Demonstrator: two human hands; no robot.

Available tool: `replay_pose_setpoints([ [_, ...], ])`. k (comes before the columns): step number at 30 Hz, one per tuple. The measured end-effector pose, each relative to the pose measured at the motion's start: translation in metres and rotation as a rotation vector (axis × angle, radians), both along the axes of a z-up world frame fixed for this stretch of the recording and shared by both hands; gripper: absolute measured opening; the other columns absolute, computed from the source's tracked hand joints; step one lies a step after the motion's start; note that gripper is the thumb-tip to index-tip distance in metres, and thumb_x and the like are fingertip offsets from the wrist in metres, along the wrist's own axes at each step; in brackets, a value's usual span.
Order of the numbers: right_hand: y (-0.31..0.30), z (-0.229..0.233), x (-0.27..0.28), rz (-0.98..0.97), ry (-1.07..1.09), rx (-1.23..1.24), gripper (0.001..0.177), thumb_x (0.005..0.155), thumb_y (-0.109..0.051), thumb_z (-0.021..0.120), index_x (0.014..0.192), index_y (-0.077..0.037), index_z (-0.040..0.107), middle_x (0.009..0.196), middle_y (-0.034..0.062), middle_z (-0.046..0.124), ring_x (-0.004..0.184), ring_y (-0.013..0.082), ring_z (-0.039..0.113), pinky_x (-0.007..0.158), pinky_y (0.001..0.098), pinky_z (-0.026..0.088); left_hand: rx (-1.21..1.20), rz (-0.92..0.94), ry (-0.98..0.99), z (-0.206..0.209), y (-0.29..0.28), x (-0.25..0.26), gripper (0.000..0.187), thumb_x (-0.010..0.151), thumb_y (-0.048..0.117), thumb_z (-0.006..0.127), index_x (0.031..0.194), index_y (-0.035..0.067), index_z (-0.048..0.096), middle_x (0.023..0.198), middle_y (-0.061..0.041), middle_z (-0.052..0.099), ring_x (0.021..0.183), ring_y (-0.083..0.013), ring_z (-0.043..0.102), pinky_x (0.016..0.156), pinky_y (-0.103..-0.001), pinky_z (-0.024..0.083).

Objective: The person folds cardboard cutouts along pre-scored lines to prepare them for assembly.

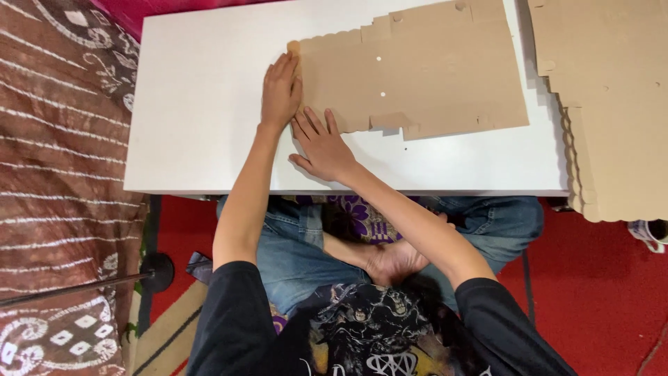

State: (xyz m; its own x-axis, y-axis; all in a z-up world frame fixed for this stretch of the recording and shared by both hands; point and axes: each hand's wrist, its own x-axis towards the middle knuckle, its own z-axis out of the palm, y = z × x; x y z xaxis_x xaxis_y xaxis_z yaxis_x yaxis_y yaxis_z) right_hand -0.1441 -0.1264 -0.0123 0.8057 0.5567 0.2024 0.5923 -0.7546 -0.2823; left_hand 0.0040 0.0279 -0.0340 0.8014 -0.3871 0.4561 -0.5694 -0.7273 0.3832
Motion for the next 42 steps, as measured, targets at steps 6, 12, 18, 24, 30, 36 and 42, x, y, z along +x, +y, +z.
replay_pose_setpoints([
  [6, -0.004, 0.010, -0.005, -0.013, 0.036, 0.011, 0.071, 0.108, -0.055, 0.038, 0.153, -0.001, 0.043, 0.161, 0.0218, 0.039, 0.155, 0.0369, 0.024, 0.122, 0.0656, 0.007, 0.057, 0.102, 0.163, 0.007, -0.003, -0.005, 0.046, 0.103, 0.014, 0.056, 0.148, 0.007, 0.053, 0.156, -0.014, 0.044, 0.149, -0.0349, 0.037, 0.127, -0.053, 0.024],
  [12, -0.002, 0.020, -0.006, -0.019, 0.079, -0.007, 0.071, 0.108, -0.054, 0.038, 0.154, 0.000, 0.042, 0.162, 0.0235, 0.038, 0.156, 0.0375, 0.024, 0.123, 0.0656, 0.007, 0.104, 0.095, 0.224, 0.026, -0.009, -0.019, 0.048, 0.108, 0.017, 0.045, 0.155, 0.006, 0.045, 0.163, -0.017, 0.037, 0.156, -0.0344, 0.024, 0.128, -0.051, 0.013],
  [18, 0.002, 0.037, -0.008, -0.027, 0.178, -0.039, 0.070, 0.108, -0.050, 0.040, 0.156, 0.001, 0.039, 0.165, 0.0253, 0.032, 0.157, 0.0382, 0.020, 0.123, 0.0657, 0.003, 0.131, 0.110, 0.202, 0.029, -0.008, -0.018, 0.048, 0.110, 0.019, 0.045, 0.156, 0.006, 0.045, 0.164, -0.016, 0.038, 0.155, -0.0340, 0.025, 0.126, -0.051, 0.016],
  [24, 0.002, 0.030, -0.004, -0.032, 0.173, -0.058, 0.071, 0.108, -0.052, 0.042, 0.157, -0.001, 0.039, 0.164, 0.0244, 0.034, 0.157, 0.0374, 0.020, 0.123, 0.0648, 0.002, 0.135, 0.116, 0.184, 0.019, -0.007, -0.014, 0.049, 0.108, 0.020, 0.049, 0.156, 0.007, 0.046, 0.164, -0.014, 0.038, 0.155, -0.0326, 0.024, 0.125, -0.050, 0.016],
  [30, 0.000, 0.027, -0.005, -0.032, 0.148, -0.042, 0.074, 0.109, -0.055, 0.037, 0.159, 0.000, 0.035, 0.167, 0.0253, 0.029, 0.158, 0.0370, 0.018, 0.124, 0.0638, 0.002, 0.133, 0.112, 0.207, 0.018, -0.010, -0.012, 0.050, 0.111, 0.019, 0.045, 0.159, 0.007, 0.042, 0.168, -0.013, 0.033, 0.156, -0.0328, 0.020, 0.126, -0.052, 0.011],
  [36, 0.001, 0.004, -0.001, -0.035, -0.014, -0.047, 0.079, 0.106, -0.059, 0.038, 0.158, 0.000, 0.031, 0.168, 0.0199, 0.026, 0.158, 0.0344, 0.015, 0.123, 0.0622, 0.011, 0.286, 0.141, 0.211, 0.025, -0.008, 0.015, 0.059, 0.110, 0.036, 0.020, 0.162, 0.010, 0.031, 0.170, -0.004, 0.025, 0.157, -0.0341, 0.010, 0.119, -0.070, 0.001],
  [42, 0.002, 0.002, 0.002, -0.049, -0.001, -0.032, 0.082, 0.105, -0.059, 0.039, 0.158, 0.002, 0.029, 0.168, 0.0185, 0.025, 0.158, 0.0312, 0.016, 0.124, 0.0607, 0.010, 0.292, 0.125, 0.270, 0.035, -0.009, -0.009, 0.056, 0.110, 0.026, 0.022, 0.163, 0.007, 0.025, 0.171, -0.005, 0.021, 0.157, -0.0339, 0.004, 0.119, -0.069, 0.001],
])
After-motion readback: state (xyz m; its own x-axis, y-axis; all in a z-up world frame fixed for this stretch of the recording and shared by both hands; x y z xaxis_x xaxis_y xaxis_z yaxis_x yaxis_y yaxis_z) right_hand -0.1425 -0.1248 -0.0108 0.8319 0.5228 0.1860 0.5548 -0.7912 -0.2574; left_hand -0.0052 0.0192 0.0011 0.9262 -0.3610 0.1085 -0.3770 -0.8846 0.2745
